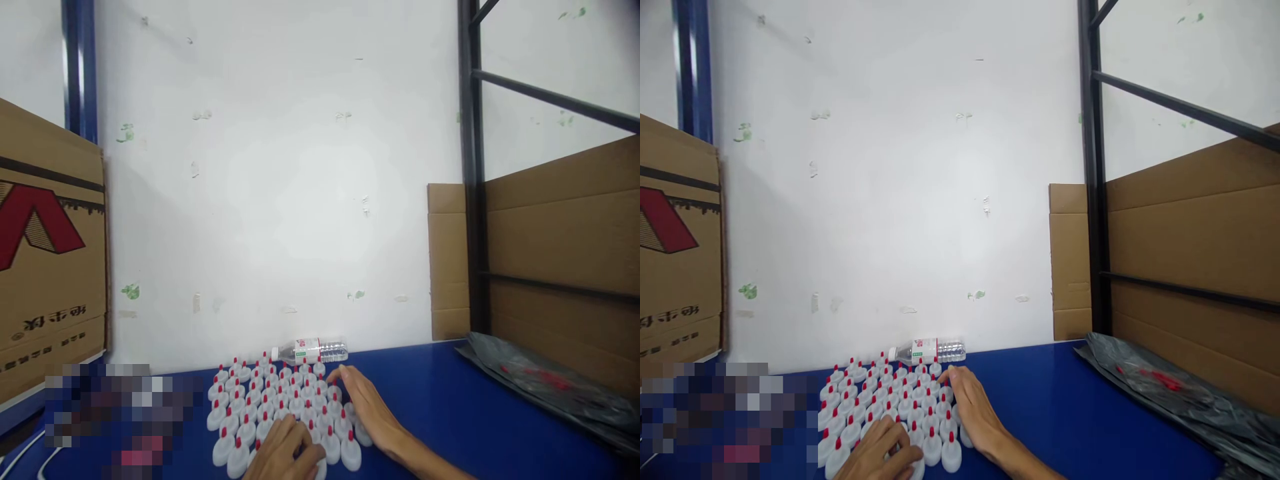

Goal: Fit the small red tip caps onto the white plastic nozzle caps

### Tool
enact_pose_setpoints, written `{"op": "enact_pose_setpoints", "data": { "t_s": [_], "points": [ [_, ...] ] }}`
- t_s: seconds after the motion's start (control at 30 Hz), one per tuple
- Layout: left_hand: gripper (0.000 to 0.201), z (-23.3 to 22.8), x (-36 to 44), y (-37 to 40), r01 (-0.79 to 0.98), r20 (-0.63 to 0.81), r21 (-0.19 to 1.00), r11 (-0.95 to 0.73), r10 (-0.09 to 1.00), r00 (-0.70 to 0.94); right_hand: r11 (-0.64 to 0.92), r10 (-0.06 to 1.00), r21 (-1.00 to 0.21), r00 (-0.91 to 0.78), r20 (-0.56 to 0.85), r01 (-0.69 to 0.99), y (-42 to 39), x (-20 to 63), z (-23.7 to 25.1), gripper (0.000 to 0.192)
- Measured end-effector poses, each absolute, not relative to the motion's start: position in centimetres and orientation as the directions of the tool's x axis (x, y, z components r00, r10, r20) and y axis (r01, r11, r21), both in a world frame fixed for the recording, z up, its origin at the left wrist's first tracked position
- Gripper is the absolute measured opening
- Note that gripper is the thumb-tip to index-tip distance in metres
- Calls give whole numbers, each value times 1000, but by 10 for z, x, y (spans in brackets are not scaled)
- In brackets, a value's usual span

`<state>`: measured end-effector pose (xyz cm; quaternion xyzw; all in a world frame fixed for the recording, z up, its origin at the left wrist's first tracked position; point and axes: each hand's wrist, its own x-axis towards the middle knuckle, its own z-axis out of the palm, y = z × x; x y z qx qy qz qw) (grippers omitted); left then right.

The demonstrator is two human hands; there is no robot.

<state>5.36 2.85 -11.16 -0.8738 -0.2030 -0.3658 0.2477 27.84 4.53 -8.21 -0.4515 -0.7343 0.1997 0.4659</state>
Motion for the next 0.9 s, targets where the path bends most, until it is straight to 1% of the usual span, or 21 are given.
{"op": "enact_pose_setpoints", "data": {
  "t_s": [0.07, 0.13, 0.2, 0.23, 0.3, 0.37, 0.4, 0.43, 0.5, 0.57, 0.63, 0.73, 0.83, 0.9],
  "points": [
    [26, -112, 53, 32, 515, 788, -280, -810, 113, 606, 521, 840, -705, -145, 522, 481, 46, 279, -83, 60],
    [26, -106, 52, 33, 498, 815, -286, -818, 66, 576, 547, 813, -674, -122, 570, 496, 44, 281, -79, 56],
    [26, -95, 50, 30, 494, 813, -284, -822, 67, 579, 608, 745, -576, -141, 653, 547, 37, 284, -70, 47],
    [25, -89, 49, 27, 492, 806, -284, -823, 73, 588, 651, 695, -495, -188, 694, 576, 32, 286, -63, 42],
    [23, -78, 47, 20, 485, 802, -290, -825, 67, 594, 740, 589, -302, -363, 722, 601, 20, 285, -51, 33],
    [24, -69, 45, 12, 497, 811, -289, -818, 66, 582, 809, 515, -156, -553, 655, 567, 9, 279, -44, 38],
    [23, -66, 45, 9, 515, 819, -281, -810, 77, 568, 828, 489, -105, -617, 617, 551, 6, 274, -43, 42],
    [23, -64, 44, 7, 538, 829, -270, -798, 91, 551, 840, 462, -62, -651, 602, 539, 4, 269, -45, 41],
    [23, -62, 44, 5, 583, 847, -258, -771, 109, 520, 833, 438, -14, -643, 628, 554, 5, 260, -52, 30],
    [24, -61, 45, 6, 610, 852, -276, -742, 105, 513, 818, 418, 17, -615, 669, 575, 9, 254, -60, 22],
    [26, -61, 45, 8, 626, 848, -321, -711, 79, 524, 814, 388, 64, -622, 680, 578, 12, 253, -63, 20],
    [26, -62, 45, 9, 645, 809, -427, -634, 51, 586, 822, 321, 158, -674, 665, 547, 13, 255, -60, 21],
    [29, -62, 46, 9, 667, 783, -519, -535, 15, 622, 837, 275, 172, -671, 689, 520, 11, 255, -56, 16],
    [33, -62, 46, 9, 678, 793, -538, -501, -26, 609, 839, 258, 166, -647, 717, 519, 9, 253, -54, 12]
  ]
}}
